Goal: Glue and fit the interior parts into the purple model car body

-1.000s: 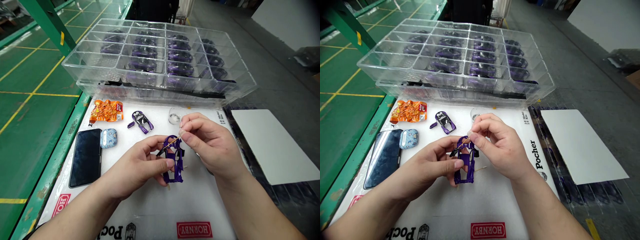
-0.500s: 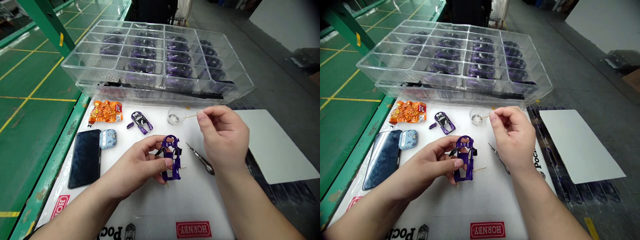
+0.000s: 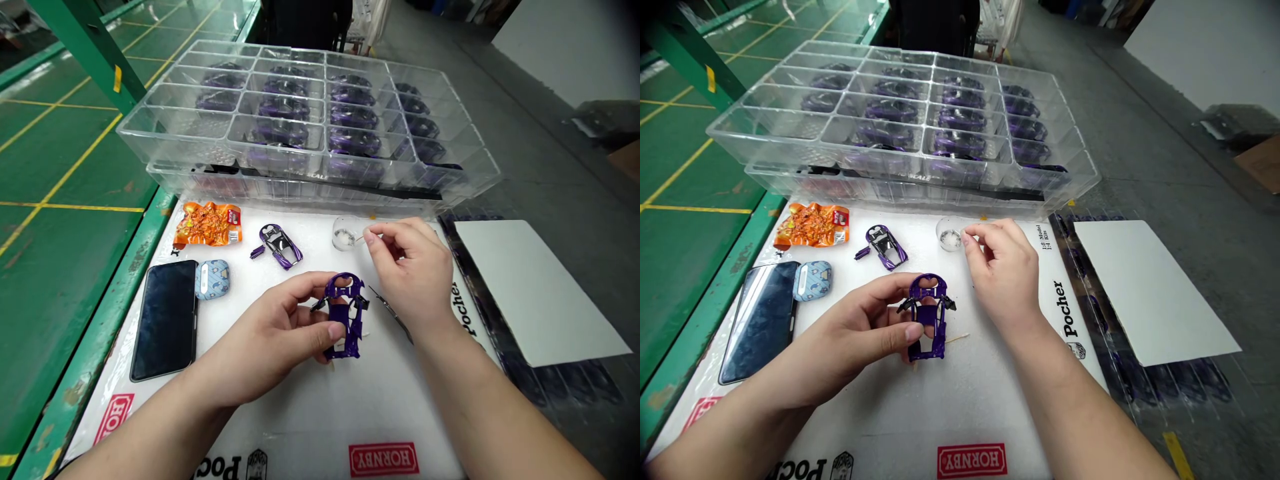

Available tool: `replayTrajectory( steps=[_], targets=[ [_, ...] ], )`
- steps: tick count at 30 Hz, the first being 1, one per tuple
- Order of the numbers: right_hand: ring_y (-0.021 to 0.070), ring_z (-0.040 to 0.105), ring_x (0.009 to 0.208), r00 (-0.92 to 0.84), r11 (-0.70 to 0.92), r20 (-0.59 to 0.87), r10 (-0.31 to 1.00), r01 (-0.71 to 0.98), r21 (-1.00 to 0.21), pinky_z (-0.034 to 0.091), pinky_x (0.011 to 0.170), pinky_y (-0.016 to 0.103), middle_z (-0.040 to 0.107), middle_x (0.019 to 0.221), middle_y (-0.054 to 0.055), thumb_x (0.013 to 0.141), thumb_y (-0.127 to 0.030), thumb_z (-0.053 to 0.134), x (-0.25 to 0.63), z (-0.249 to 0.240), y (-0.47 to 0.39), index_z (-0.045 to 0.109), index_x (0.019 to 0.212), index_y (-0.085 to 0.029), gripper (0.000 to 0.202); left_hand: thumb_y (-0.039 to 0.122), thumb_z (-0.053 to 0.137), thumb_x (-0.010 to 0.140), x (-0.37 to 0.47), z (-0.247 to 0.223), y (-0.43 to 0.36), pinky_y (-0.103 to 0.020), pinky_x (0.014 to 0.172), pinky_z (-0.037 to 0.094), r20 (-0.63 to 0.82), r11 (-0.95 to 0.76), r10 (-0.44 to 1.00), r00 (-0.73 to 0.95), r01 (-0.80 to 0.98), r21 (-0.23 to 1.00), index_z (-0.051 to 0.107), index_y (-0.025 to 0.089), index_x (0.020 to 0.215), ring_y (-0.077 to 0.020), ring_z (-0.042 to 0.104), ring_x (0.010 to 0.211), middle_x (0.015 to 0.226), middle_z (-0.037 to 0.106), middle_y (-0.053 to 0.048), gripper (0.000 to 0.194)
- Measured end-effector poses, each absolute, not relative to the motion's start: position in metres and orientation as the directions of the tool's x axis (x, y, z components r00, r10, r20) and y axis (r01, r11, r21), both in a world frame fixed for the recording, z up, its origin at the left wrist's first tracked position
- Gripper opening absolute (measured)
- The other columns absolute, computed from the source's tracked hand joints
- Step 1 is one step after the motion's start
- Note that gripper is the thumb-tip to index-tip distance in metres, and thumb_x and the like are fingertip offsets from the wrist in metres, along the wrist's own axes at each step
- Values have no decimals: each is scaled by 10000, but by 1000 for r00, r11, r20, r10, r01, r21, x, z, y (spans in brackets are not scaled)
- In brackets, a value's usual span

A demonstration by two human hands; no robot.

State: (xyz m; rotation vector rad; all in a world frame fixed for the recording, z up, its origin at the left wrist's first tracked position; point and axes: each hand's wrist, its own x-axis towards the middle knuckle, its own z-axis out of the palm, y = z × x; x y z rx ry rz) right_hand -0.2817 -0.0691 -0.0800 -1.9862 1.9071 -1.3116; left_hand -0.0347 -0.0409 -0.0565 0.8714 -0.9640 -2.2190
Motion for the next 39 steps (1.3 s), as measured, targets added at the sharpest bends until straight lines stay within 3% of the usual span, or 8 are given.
replayTrajectory(
  steps=[5,39],
  targets=[
    [195,694,817,-133,-204,496,-858,-799,-566,587,780,358,824,1017,59,1088,-291,792,-285,-85,-72,915,1082,-236,134,337,1061,938,-36,-58,-42,-260,730,667,-358,-580,-704,-613,205,789,794,208,1429,-150,726,901,1253,776,-62,574],
    [204,705,849,-305,-97,370,-878,-643,-759,579,798,381,826,1051,60,1041,-430,867,-289,-88,-79,970,1082,-269,195,379,1069,917,-35,-56,-42,-265,701,667,-391,-587,-700,-598,169,792,797,215,1445,-146,731,874,1261,747,-63,616]
  ],
)
